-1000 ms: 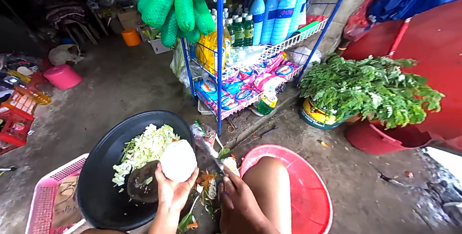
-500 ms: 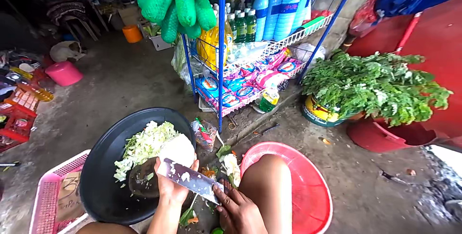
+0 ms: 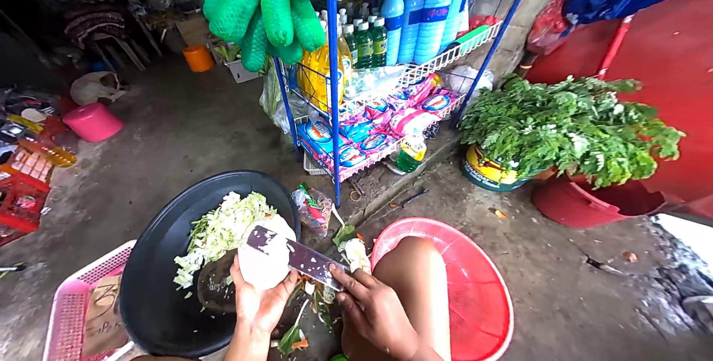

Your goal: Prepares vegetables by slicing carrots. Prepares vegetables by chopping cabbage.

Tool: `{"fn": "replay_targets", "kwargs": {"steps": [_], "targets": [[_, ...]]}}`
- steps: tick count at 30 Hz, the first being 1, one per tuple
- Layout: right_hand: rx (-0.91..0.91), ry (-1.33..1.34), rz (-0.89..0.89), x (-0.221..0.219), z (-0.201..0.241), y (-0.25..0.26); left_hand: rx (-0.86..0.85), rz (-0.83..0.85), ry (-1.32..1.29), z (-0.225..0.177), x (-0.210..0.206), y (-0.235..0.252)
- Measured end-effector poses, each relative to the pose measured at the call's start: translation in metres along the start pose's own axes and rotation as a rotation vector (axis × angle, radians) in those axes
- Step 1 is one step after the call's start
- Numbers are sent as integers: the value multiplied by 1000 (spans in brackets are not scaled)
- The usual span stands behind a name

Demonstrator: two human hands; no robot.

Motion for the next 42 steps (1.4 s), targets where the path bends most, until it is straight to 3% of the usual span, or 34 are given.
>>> {"fn": "replay_targets", "kwargs": {"steps": [12,17,19,20,24,26,28,30,31,34,37,38,42], "targets": [[18,64,79,7,3,-26,68,12,42,16,4,-2],[-50,19,-19,3,-10,-14,116,13,52,23,7,-4],[-220,168,15,-3,-21,3,185,76,78,33,8,-6],[-390,352,84,-10,-30,10,221,110,76,38,9,-6],[-1251,1485,165,-66,-52,-7,260,322,62,39,14,1],[-1376,1462,162,-80,-66,-20,117,588,101,17,6,3],[-1181,1065,190,-75,-81,-21,-119,839,255,-13,-8,-10],[-964,836,266,-72,-86,-19,-354,758,488,-36,-5,-13],[-923,864,257,-71,-84,-19,-446,699,649,-45,-5,-14],[-904,866,291,-69,-84,-23,-599,573,1046,-65,-3,-14],[-1006,961,346,-71,-78,-23,-648,291,1299,-89,16,-3],[-1029,996,349,-74,-76,-23,-642,205,1324,-98,28,5],[-823,509,429,-92,-83,-3,-536,-208,1078,-133,103,53]]}}
Point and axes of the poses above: each hand's wrist, its own y-axis towards the middle knuckle, its own x-axis out of the back of the hand, z = x × y, the point moved 9 cm from there along y, towards the middle knuckle, and after that the axes turned 6 degrees about y, right-handed, at the moved point
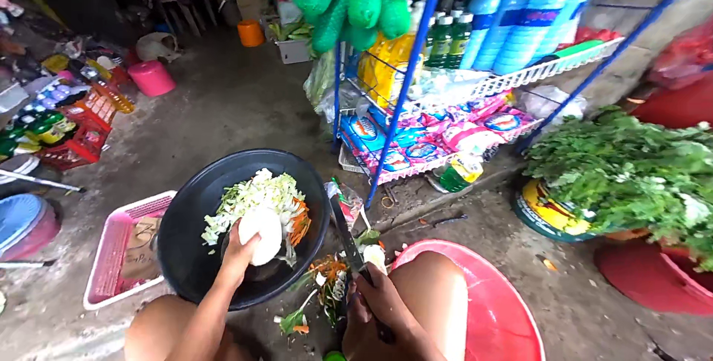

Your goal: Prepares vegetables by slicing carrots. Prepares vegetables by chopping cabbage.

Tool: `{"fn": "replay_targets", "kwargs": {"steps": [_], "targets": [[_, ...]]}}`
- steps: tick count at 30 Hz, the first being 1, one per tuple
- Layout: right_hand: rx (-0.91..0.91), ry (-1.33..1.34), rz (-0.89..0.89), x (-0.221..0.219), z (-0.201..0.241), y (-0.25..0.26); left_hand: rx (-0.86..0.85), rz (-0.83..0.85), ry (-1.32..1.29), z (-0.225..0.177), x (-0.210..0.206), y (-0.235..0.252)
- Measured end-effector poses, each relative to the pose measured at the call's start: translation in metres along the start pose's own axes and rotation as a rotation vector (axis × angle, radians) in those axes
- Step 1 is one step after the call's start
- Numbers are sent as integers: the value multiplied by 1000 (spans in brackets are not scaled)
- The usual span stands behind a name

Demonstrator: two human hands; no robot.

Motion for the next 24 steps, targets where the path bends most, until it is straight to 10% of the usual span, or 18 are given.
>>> {"fn": "replay_targets", "kwargs": {"steps": [7,15,24], "targets": [[45,-447,214,-91,91,40,448,-343,-348,96,62,56],[44,-903,405,-214,128,114,369,-346,-215,145,57,87],[-35,-970,411,-227,116,115,405,-304,27,138,71,96]]}}
Point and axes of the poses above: each hand's wrist, its own y-axis towards the middle knuckle, its own x-axis out of the back of the hand, z = x × y, the point moved 9 cm from there along y, towards the middle knuckle, and after that the axes turned 6 degrees about y, right-handed, at the moved point
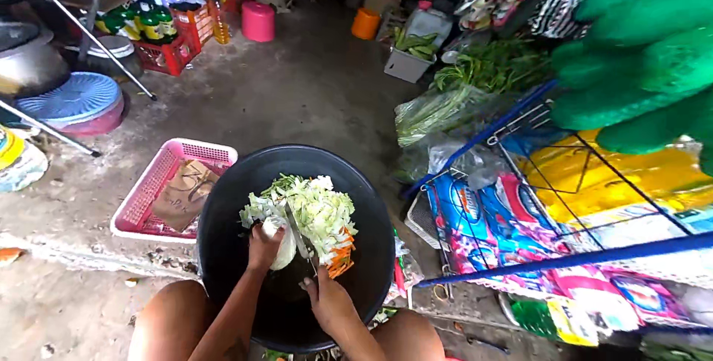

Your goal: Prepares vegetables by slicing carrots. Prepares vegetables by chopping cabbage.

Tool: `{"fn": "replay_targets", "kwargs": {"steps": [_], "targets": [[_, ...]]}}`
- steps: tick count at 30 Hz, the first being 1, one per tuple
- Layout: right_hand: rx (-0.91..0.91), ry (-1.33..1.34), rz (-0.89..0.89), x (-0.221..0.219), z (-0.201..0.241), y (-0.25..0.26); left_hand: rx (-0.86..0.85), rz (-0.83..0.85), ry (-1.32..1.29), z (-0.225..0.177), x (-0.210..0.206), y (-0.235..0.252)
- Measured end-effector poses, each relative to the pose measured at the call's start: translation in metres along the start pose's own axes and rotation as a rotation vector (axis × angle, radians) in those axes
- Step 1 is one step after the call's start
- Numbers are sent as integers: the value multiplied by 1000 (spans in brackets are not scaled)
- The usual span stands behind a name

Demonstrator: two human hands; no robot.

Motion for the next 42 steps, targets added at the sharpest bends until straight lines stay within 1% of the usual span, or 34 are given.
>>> {"fn": "replay_targets", "kwargs": {"steps": [7,11,14,18,22,24,26,27,29,32,34,36,40,42], "targets": [[-30,-39,67,-7,9,-19,-21,-111,4,-1,-2,-4],[-11,-28,100,-4,16,-7,-10,-115,7,-2,0,-6],[-10,-4,159,0,27,4,-3,-122,3,0,2,-6],[-37,-88,183,6,46,11,29,-136,-11,0,5,-1],[-57,-159,254,24,68,10,31,-129,8,-2,5,-2],[-39,-91,219,11,67,36,-1,-124,40,-3,3,-3],[-12,-2,136,-11,61,65,-39,-124,82,-4,-1,-4],[4,28,111,-16,63,72,-47,-132,88,-6,2,-1],[-2,46,122,-19,61,65,-64,-154,89,-6,4,-1],[-37,51,202,-11,57,27,-51,-140,41,-5,9,3],[-54,69,226,-13,45,13,-50,-137,23,-3,6,1],[-28,107,204,-25,39,22,-21,-132,17,-1,6,3],[45,160,105,-66,31,59,41,-123,-42,7,8,11],[50,137,112,-71,29,68,45,-122,-22,6,9,12]]}}
Point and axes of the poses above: each hand's wrist, its own y-axis towards the middle knuckle, its own x-axis out of the back of the hand, z = x × y, the point moved 9 cm from there along y, towards the middle knuckle, and after that the axes turned 6 degrees about y, right-handed, at the moved point
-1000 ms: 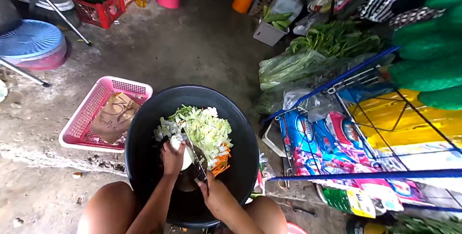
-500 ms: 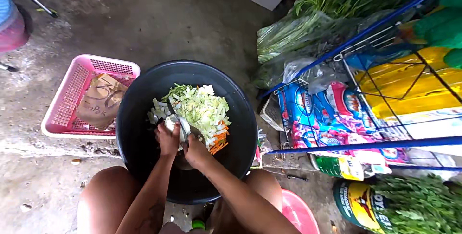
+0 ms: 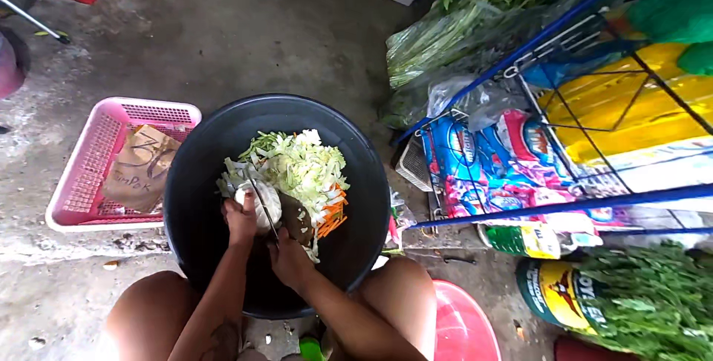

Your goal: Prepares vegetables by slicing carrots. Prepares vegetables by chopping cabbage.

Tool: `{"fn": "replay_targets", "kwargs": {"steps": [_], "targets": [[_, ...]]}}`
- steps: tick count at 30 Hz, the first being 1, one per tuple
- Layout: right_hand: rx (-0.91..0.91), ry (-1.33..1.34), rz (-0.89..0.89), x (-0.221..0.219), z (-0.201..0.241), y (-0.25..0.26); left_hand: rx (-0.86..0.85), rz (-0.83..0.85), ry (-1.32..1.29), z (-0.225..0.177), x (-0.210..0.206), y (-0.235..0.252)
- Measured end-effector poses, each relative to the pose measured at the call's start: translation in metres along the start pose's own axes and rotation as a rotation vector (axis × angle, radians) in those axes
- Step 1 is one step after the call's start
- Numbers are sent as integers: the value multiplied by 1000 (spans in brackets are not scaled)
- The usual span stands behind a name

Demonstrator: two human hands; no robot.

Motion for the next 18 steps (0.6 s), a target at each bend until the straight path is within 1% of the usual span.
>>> {"fn": "replay_targets", "kwargs": {"steps": [3,6,9,12,14,16,18], "targets": [[-4,-31,35,13,5,-3,-15,14,159,-14,3,-3],[-32,-35,56,31,14,-16,-110,-43,326,-32,9,-23],[-61,-63,93,35,21,-29,-75,-11,364,-28,8,-31],[-42,-68,106,27,20,-23,-31,52,388,-24,7,-23],[-19,-42,59,10,6,-5,-25,63,393,-22,7,-18],[-39,-45,31,1,-5,14,-18,75,408,-22,6,-15],[-76,-74,69,-4,-6,21,-28,70,410,-22,7,-15]]}}
Point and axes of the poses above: each hand's wrist, its own y-axis towards the middle knuckle, its own x-axis out of the back of the hand, z = x × y, the point moved 9 cm from there along y, towards the middle knuckle, and after that the axes turned 6 degrees about y, right-handed, at the moved point
